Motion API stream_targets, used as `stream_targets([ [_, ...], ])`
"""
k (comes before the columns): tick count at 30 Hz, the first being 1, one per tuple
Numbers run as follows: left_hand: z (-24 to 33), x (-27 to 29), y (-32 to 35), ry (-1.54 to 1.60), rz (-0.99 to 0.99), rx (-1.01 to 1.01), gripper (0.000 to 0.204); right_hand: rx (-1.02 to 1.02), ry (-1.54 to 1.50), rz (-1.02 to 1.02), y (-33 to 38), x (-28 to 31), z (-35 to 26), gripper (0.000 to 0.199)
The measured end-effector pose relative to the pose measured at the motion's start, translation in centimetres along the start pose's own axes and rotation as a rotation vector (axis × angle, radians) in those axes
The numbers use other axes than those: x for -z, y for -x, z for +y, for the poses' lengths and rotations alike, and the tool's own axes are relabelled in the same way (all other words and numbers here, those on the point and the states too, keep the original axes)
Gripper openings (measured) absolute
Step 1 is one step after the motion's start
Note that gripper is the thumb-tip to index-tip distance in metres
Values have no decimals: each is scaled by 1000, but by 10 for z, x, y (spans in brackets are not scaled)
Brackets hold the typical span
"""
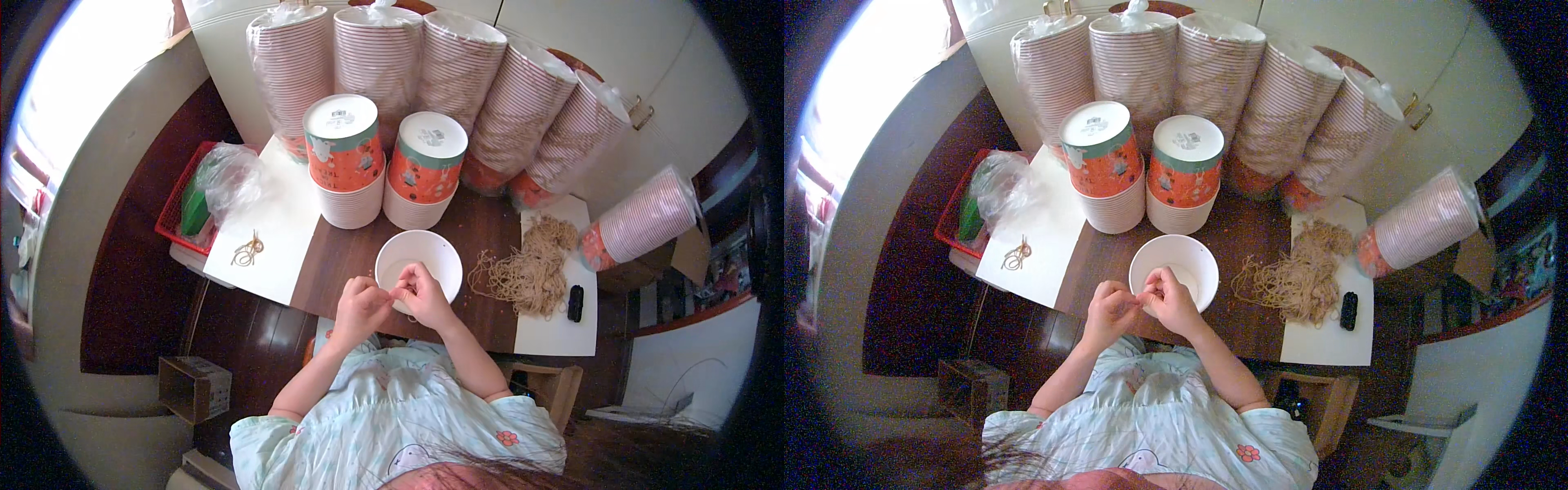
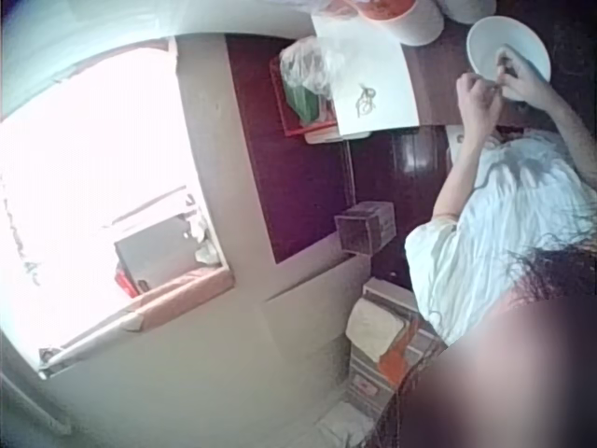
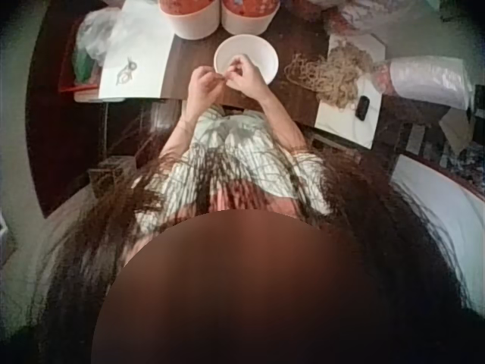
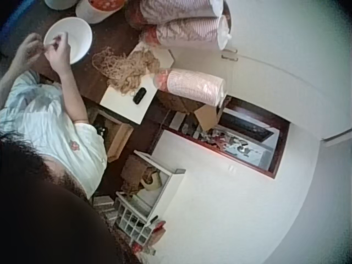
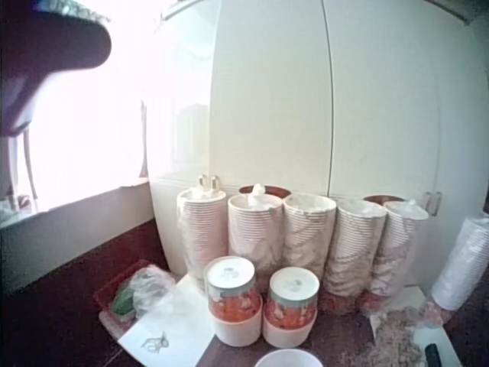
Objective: Thread thin strings into decorative paper buckets to create handles.
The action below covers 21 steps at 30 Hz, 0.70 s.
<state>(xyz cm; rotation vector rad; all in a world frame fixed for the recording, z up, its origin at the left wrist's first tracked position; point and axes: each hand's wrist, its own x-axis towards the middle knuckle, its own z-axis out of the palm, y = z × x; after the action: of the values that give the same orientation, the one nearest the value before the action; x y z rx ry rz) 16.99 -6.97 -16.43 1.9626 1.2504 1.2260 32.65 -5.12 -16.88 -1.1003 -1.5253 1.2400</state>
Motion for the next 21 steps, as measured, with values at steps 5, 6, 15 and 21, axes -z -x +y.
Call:
stream_targets([
  [5,-5,-1,4,-17,-41,14,11,-14,-170,-2,-2,2,-6,22],
  [6,-9,-3,5,21,-45,40,11,-14,-258,-2,-2,3,-9,21],
  [15,-30,-15,17,90,-98,144,11,-11,-534,-97,9,10,-43,24],
  [21,-24,-13,21,80,-64,197,21,-35,-468,-85,9,11,-40,24],
])
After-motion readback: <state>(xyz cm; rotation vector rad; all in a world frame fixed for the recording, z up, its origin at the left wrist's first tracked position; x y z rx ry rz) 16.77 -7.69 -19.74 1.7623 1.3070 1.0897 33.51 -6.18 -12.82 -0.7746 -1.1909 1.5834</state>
